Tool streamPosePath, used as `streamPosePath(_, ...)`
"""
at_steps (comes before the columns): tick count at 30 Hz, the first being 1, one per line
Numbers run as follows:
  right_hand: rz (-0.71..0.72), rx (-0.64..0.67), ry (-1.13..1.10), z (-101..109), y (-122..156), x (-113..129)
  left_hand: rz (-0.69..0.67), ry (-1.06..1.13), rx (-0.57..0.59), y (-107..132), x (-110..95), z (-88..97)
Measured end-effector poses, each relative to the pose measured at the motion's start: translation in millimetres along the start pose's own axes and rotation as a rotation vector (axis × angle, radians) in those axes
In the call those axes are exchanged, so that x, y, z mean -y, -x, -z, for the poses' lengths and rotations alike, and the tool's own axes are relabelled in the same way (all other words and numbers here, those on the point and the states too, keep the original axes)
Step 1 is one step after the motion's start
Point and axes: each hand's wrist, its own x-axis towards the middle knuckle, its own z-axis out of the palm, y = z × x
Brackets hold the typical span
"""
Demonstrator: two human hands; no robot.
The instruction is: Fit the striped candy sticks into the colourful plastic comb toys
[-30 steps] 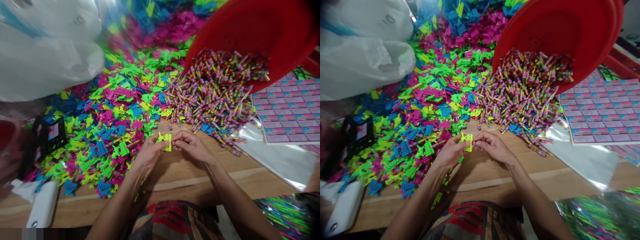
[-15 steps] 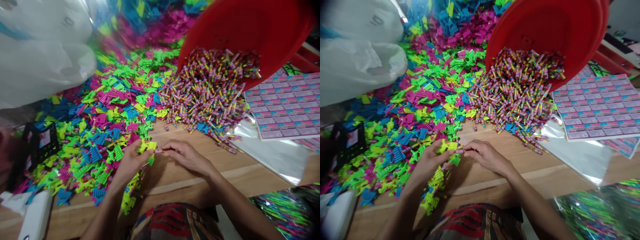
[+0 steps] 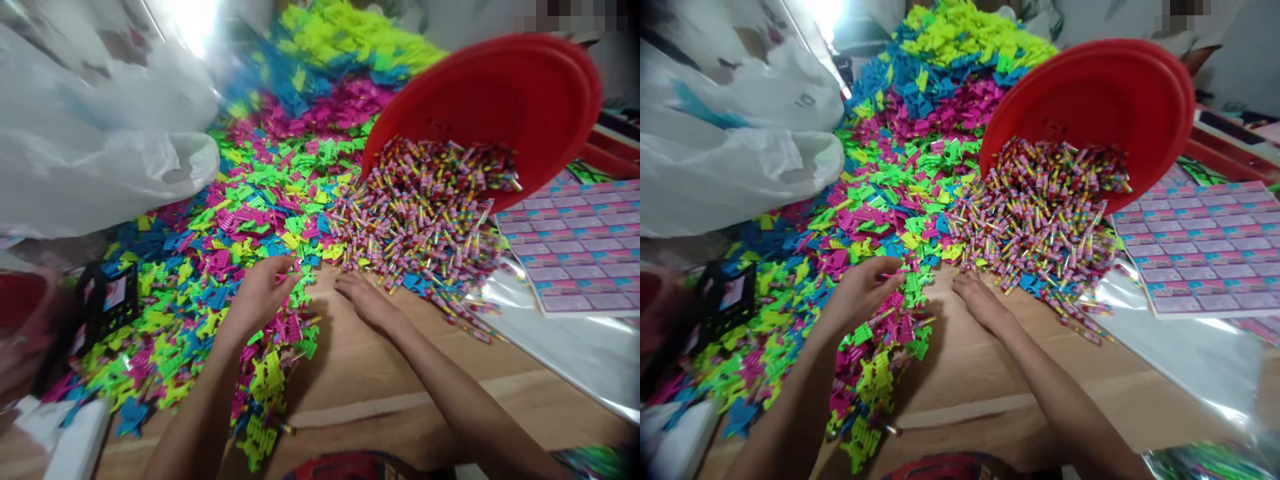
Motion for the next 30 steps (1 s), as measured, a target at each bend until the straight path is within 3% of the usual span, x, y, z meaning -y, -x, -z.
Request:
streamPosePath(4, -0.018, 0.028, -0.02, -1, 22, 12, -0.015, -0.273, 0.073, -60, 4, -19.2)
streamPosePath(8, -0.058, 0.032, -0.058, -6, 41, 16, -0.02, -0.358, 0.038, -121, 13, -37.9)
streamPosePath(12, -0.071, -0.018, -0.046, -13, 48, 16, -0.058, -0.405, 0.026, -154, 18, -62.1)
streamPosePath(17, -0.062, -0.056, -0.068, -18, 51, 14, -0.122, -0.447, 0.082, -141, 22, -78.8)
streamPosePath(25, -0.073, -0.107, -0.152, -12, 47, 15, -0.186, -0.345, 0.09, -88, 22, -79.6)
streamPosePath(27, -0.096, -0.18, -0.209, -7, 45, 21, -0.141, -0.178, 0.074, -75, 20, -83.3)
streamPosePath(30, -0.161, -0.311, -0.414, 1, 39, 34, 0.02, 0.293, 0.098, -53, 11, -92.1)
